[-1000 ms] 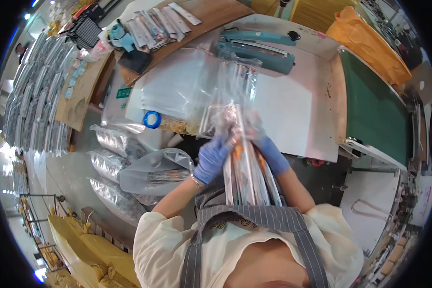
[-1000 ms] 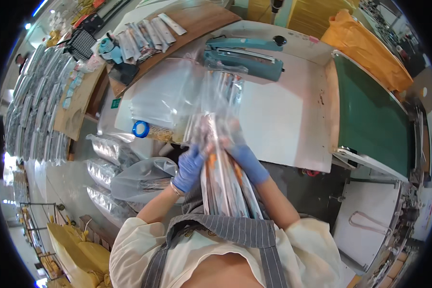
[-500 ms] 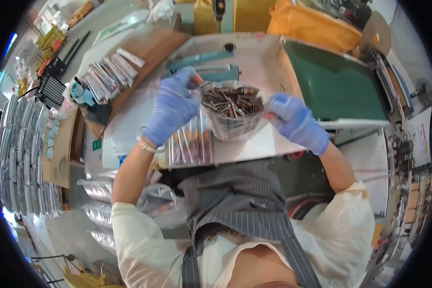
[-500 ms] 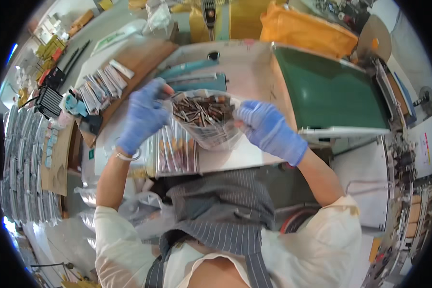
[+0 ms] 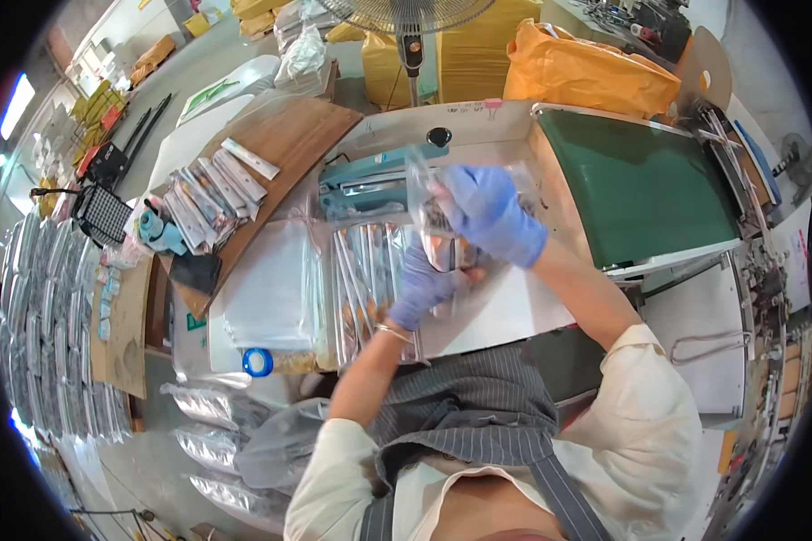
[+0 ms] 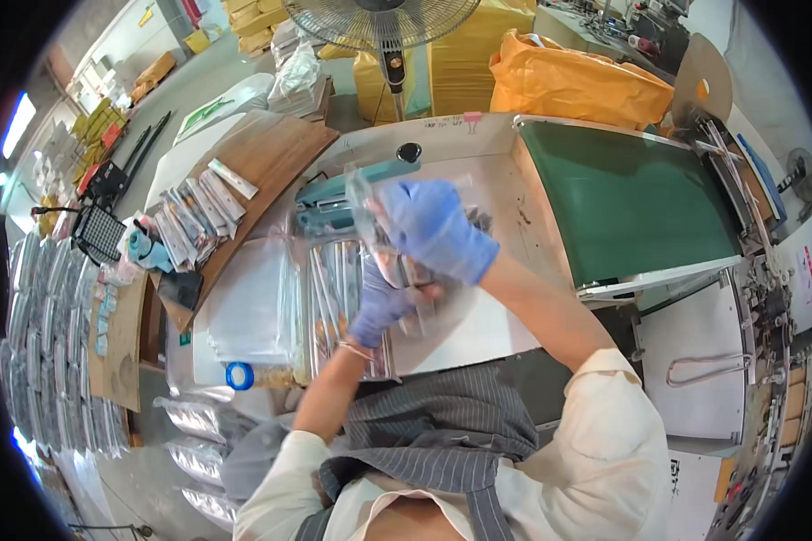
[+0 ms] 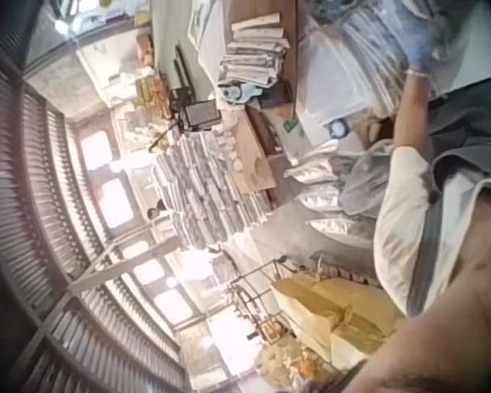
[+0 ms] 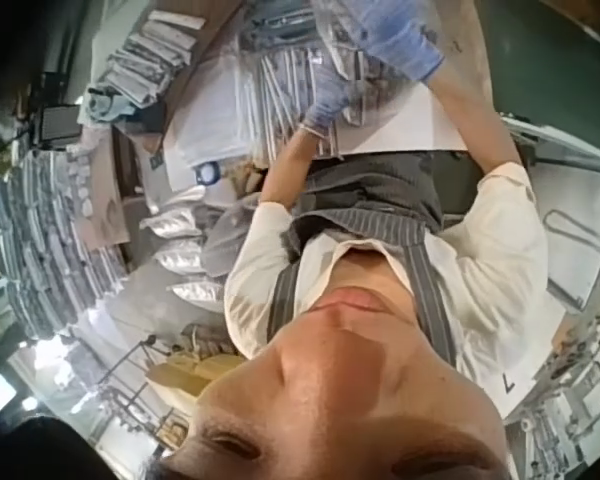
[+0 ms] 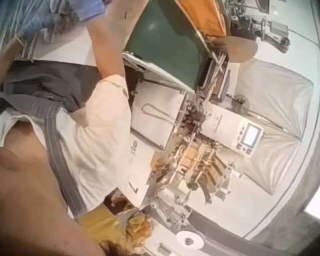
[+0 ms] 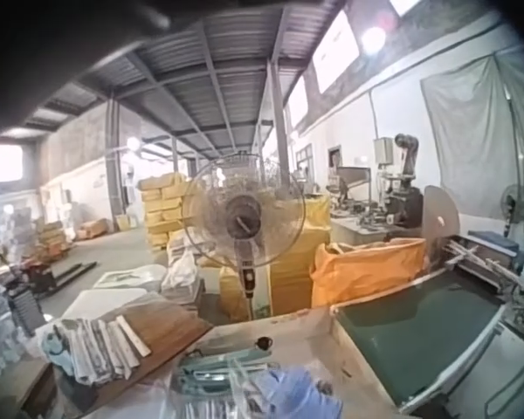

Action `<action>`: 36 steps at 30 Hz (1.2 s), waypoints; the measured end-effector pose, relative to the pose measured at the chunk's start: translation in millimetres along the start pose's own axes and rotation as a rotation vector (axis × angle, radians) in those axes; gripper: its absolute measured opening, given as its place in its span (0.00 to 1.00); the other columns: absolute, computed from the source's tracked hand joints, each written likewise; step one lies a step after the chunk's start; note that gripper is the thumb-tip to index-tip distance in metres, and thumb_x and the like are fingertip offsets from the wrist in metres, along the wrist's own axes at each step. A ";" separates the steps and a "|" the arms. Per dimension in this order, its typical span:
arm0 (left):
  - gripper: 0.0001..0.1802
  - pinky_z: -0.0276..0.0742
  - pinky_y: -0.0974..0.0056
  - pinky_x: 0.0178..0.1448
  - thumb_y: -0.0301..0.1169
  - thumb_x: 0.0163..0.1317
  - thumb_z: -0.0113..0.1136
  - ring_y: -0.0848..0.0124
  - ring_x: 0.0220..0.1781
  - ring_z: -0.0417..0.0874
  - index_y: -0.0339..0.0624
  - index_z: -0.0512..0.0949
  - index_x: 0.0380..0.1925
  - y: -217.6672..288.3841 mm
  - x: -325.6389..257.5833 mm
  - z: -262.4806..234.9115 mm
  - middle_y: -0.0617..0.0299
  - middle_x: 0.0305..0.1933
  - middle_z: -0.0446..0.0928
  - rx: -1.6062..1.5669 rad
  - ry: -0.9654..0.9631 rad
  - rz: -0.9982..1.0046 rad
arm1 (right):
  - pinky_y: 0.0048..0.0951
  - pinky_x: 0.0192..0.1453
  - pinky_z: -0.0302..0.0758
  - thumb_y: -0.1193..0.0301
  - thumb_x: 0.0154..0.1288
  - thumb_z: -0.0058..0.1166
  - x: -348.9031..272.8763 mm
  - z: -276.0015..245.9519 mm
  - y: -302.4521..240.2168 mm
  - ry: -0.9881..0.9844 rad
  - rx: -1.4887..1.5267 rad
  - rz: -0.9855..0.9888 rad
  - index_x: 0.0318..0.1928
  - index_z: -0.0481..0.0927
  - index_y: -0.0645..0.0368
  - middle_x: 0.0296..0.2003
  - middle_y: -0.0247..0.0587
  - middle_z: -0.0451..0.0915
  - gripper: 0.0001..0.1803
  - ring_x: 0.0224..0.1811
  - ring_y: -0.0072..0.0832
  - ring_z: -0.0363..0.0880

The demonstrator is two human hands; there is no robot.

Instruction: Package stacks of paper products from a conveyor belt into plastic bags and apply labels.

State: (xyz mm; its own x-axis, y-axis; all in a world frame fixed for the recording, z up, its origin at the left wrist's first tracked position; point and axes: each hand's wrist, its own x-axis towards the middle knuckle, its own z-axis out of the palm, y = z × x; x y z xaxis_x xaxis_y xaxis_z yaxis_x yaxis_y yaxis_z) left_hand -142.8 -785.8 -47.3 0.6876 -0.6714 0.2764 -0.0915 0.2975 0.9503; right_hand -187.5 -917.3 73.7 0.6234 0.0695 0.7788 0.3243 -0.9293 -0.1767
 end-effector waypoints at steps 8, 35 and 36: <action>0.15 0.70 0.70 0.40 0.36 0.53 0.59 0.75 0.37 0.74 0.42 0.76 0.40 -97.8 78.0 30.4 0.67 0.37 0.74 0.023 -0.003 -0.422 | 0.41 0.35 0.71 0.69 0.57 0.46 -7.0 124.1 172.6 0.008 -0.146 0.468 0.28 0.74 0.58 0.27 0.51 0.75 0.07 0.30 0.44 0.75; 0.29 0.71 0.61 0.53 0.35 0.50 0.61 0.60 0.44 0.76 0.36 0.67 0.52 -146.9 36.1 -251.4 0.54 0.48 0.73 -0.511 -0.104 -0.610 | 0.34 0.59 0.62 0.55 0.57 0.56 -77.7 167.3 94.6 0.437 0.060 1.096 0.60 0.62 0.56 0.51 0.50 0.70 0.34 0.55 0.37 0.67; 0.28 0.71 0.61 0.53 0.36 0.51 0.59 0.60 0.43 0.76 0.36 0.68 0.52 -149.2 40.6 -245.7 0.53 0.48 0.73 -0.591 -0.179 -0.577 | 0.37 0.64 0.55 0.50 0.54 0.55 -86.2 171.0 67.8 0.347 0.241 1.180 0.63 0.55 0.58 0.57 0.55 0.61 0.42 0.61 0.41 0.57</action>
State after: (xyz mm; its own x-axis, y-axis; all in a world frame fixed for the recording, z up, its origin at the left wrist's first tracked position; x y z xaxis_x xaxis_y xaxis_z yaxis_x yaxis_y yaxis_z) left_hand 75.7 -690.7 -213.0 0.3821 -0.9096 -0.1631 0.6649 0.1480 0.7321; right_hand -97.6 -924.3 -108.4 0.4140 -0.8920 0.1812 -0.1589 -0.2669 -0.9505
